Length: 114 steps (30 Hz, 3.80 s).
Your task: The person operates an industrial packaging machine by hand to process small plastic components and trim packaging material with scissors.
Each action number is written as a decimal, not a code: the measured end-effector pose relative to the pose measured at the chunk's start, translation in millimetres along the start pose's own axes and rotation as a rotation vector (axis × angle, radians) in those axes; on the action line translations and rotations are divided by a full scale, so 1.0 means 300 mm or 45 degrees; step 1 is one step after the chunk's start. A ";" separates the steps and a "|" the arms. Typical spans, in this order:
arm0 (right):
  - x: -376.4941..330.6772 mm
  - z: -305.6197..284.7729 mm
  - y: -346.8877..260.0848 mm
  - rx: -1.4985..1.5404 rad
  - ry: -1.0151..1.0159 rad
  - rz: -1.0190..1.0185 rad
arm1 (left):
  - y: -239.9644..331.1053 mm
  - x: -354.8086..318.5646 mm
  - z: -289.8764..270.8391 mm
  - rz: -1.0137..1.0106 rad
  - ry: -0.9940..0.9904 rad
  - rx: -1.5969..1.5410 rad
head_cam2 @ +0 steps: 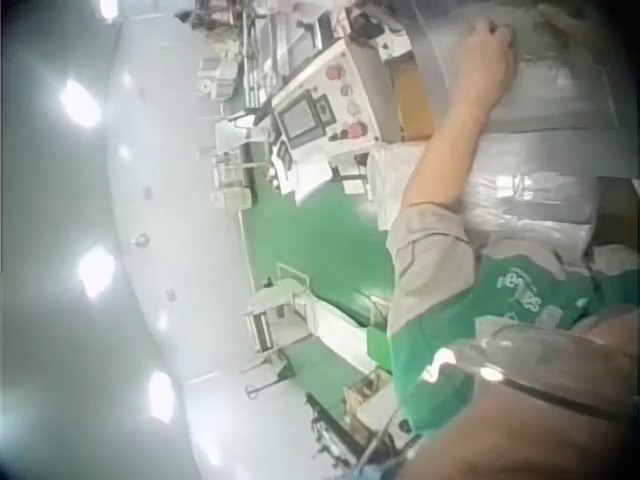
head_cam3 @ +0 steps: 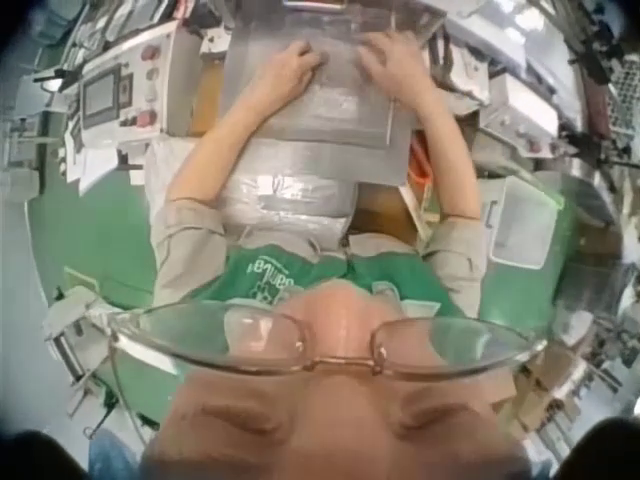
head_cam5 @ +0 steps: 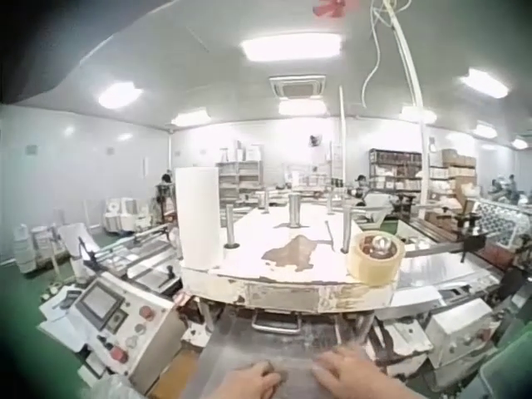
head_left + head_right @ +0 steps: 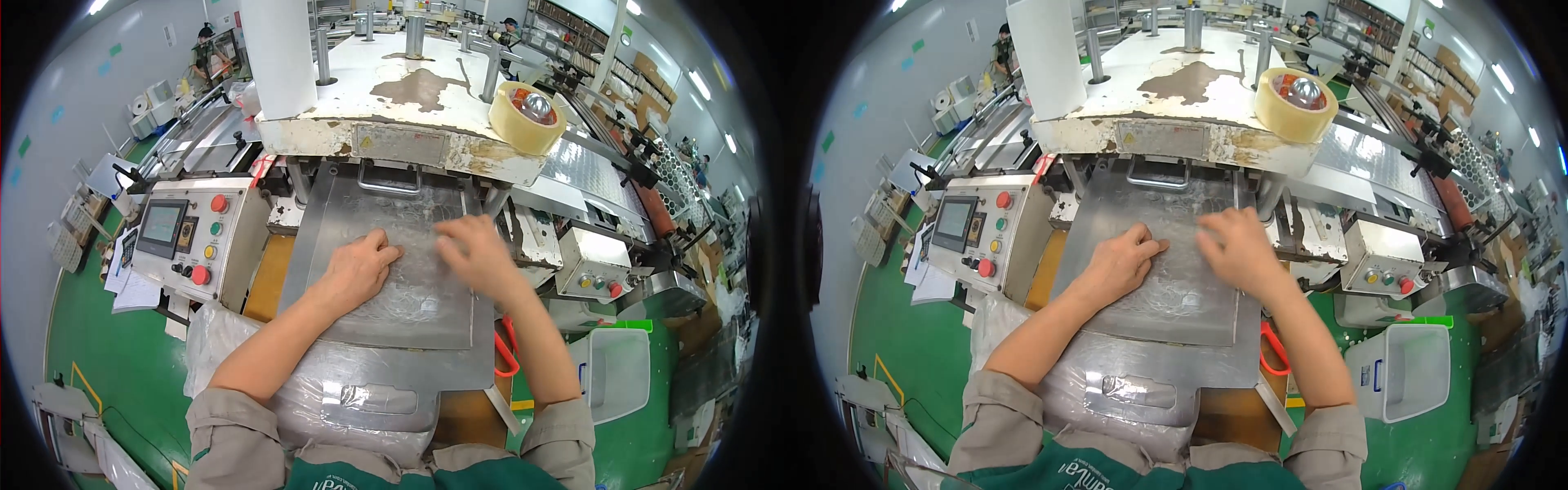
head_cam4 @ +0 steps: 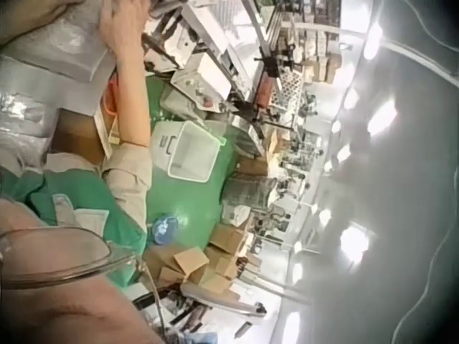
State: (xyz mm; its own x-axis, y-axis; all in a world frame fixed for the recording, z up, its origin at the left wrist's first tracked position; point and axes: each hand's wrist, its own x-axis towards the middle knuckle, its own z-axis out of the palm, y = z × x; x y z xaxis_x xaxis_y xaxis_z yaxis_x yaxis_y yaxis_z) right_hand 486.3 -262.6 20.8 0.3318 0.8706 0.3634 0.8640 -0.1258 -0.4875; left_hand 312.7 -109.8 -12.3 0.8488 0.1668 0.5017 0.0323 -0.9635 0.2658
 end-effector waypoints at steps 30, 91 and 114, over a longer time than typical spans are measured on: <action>-0.066 0.131 -0.044 -0.704 0.028 -0.128 | -0.011 0.069 0.041 -0.011 -0.125 0.340; -0.654 -0.045 -0.007 -0.321 0.176 0.525 | 0.019 0.055 -0.004 0.088 -0.236 0.210; -0.712 0.019 0.077 -0.311 0.192 0.550 | 0.002 0.069 -0.008 0.162 -0.270 0.419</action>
State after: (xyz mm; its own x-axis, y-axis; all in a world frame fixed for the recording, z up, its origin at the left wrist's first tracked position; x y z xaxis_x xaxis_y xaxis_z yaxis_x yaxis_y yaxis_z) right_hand 433.1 -448.8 -72.5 0.7133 0.6385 0.2890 0.6932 -0.5818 -0.4255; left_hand 328.9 -106.4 0.4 0.9457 0.0287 0.3238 0.0583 -0.9949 -0.0823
